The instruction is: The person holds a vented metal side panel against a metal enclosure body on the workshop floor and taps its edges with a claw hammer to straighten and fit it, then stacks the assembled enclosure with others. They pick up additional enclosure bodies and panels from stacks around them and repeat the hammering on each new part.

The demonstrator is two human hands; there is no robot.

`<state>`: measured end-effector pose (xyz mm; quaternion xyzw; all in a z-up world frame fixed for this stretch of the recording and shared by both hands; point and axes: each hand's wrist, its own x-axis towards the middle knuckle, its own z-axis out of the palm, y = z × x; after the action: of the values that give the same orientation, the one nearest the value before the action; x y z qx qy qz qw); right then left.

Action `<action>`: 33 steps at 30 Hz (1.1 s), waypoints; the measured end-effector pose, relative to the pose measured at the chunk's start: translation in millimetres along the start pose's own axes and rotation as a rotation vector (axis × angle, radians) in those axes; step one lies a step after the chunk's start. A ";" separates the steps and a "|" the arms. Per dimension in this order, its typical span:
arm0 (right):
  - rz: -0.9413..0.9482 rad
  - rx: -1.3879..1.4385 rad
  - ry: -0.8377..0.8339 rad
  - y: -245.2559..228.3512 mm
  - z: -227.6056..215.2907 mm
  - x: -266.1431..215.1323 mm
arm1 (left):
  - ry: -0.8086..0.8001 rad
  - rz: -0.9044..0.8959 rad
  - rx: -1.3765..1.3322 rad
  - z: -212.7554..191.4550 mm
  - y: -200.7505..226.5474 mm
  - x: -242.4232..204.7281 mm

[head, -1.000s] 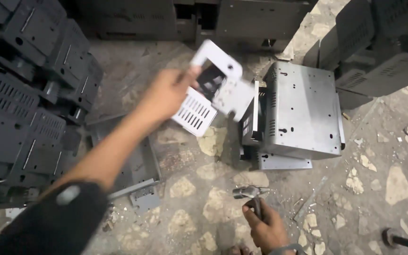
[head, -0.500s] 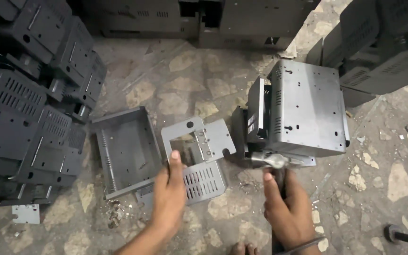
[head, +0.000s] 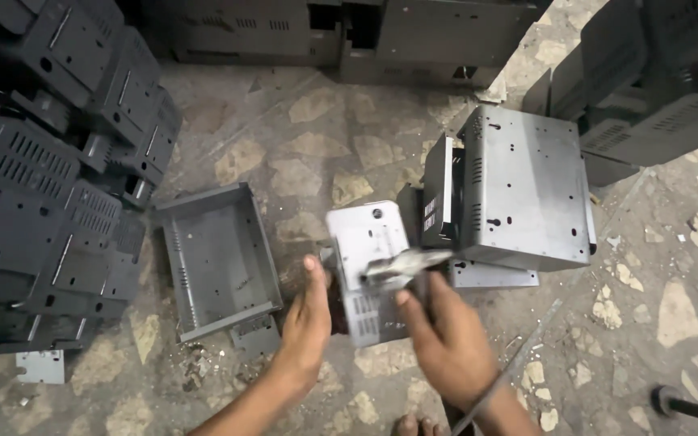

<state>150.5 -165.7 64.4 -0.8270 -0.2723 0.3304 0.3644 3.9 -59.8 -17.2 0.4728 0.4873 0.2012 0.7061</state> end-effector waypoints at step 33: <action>-0.423 -0.675 0.234 -50.1 -54.2 113.3 | 0.260 0.368 0.292 40.4 26.0 15.3</action>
<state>252.1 -80.9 92.2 -0.8579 -0.4859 0.0440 0.1610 50.8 -55.1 0.7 0.6205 0.5035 0.3127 0.5136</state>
